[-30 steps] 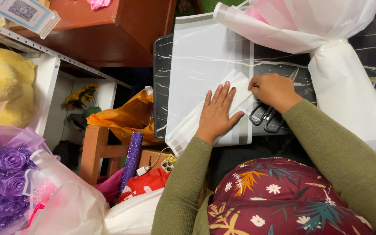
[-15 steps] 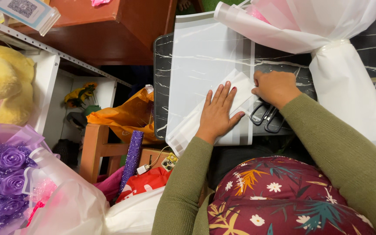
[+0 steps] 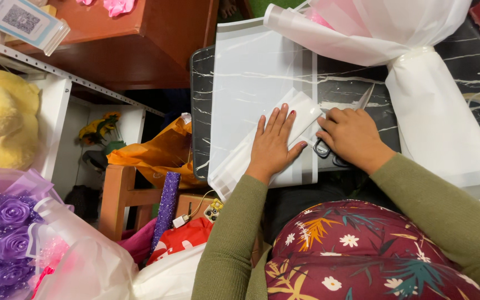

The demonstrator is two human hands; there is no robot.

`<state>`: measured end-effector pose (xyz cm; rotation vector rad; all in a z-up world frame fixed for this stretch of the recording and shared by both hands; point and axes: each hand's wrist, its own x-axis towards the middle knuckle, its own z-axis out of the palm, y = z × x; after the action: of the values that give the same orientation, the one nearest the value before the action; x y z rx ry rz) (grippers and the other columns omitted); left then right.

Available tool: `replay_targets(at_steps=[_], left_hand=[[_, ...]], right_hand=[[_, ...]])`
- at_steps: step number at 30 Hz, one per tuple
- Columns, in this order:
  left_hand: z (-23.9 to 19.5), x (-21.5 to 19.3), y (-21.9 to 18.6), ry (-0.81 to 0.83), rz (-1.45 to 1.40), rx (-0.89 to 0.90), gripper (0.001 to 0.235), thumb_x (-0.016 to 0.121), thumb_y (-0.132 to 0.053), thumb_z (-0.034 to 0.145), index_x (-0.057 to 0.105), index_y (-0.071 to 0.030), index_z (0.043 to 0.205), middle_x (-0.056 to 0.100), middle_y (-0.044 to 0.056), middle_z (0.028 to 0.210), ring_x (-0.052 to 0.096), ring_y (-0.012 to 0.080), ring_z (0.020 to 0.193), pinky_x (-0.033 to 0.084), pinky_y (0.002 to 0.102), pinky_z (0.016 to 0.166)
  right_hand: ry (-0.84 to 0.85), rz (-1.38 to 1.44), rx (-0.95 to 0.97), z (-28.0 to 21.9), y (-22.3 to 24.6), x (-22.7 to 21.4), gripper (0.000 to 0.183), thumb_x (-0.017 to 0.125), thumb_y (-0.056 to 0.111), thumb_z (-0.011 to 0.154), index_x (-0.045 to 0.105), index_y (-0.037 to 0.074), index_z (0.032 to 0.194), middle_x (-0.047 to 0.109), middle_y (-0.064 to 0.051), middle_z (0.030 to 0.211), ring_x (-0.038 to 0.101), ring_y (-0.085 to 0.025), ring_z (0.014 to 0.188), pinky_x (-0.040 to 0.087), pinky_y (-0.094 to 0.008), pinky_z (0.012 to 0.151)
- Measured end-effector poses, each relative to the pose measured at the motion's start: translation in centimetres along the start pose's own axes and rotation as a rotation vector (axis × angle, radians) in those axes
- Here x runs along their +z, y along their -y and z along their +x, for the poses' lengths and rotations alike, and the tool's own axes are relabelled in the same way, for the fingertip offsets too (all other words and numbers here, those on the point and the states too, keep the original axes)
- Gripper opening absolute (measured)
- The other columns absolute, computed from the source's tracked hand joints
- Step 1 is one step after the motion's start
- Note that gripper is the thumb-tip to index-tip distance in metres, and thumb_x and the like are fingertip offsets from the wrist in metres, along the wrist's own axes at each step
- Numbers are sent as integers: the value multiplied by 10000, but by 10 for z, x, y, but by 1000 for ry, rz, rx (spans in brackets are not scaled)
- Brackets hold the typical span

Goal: The person cuts a piece of white wrapping paper using shears and then applies pieces of adhesive tape by hand to secure the paper around a bouquet.

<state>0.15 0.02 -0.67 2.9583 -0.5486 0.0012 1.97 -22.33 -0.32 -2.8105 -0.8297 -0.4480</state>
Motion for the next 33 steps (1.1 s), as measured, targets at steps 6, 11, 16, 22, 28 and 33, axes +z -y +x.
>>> replay_targets(at_steps=[6, 11, 16, 22, 28, 33], left_hand=[[0, -8, -1, 9, 13, 18, 721, 306, -694, 915, 265, -315, 1526, 216, 55, 1616, 209, 256, 1492, 93, 500, 1206], [0, -6, -1, 28, 24, 24, 634, 305, -690, 919, 330, -408, 1486, 214, 58, 1617, 208, 271, 1492, 101, 508, 1198], [0, -5, 0, 21, 20, 21, 600, 303, -686, 926, 319, -453, 1478, 225, 65, 1613, 208, 273, 1491, 101, 510, 1192], [0, -11, -2, 64, 33, 20, 548, 288, -671, 937, 335, -494, 1453, 203, 84, 1616, 201, 300, 1489, 108, 526, 1189], [1, -15, -2, 105, 6, 18, 549, 298, -674, 931, 342, -491, 1448, 178, 85, 1618, 186, 299, 1489, 102, 524, 1191], [-2, -6, 2, -119, 11, 121, 518, 384, -587, 956, 418, -398, 1438, 219, 129, 1594, 265, 308, 1467, 193, 526, 1166]], right_hand=[[83, -20, 67, 0, -5, 9, 298, 526, 487, 904, 706, 272, 1004, 644, 51, 1001, 623, -197, 928, 428, -350, 805], [34, 85, 77, 2, 2, -11, 440, 504, 500, 915, 628, 250, 1255, 619, -23, 1086, 621, -282, 953, 453, -408, 826], [8, -66, 3, -2, 0, 14, 512, 437, 595, 901, 648, 240, 1203, 592, 19, 1156, 562, -228, 1002, 406, -389, 836], [38, -21, -10, 2, -1, 12, 569, 407, 623, 906, 638, 205, 1214, 602, 2, 1168, 554, -233, 1066, 397, -407, 886], [239, 777, 32, -36, 14, -111, 572, 495, 435, 928, 512, 27, 1329, 572, -245, 1156, 518, -489, 1108, 422, -534, 877], [697, 1344, 106, -160, -54, -124, 549, 486, 435, 881, 629, 163, 1336, 604, -55, 1406, 533, -189, 1326, 325, -387, 1084]])
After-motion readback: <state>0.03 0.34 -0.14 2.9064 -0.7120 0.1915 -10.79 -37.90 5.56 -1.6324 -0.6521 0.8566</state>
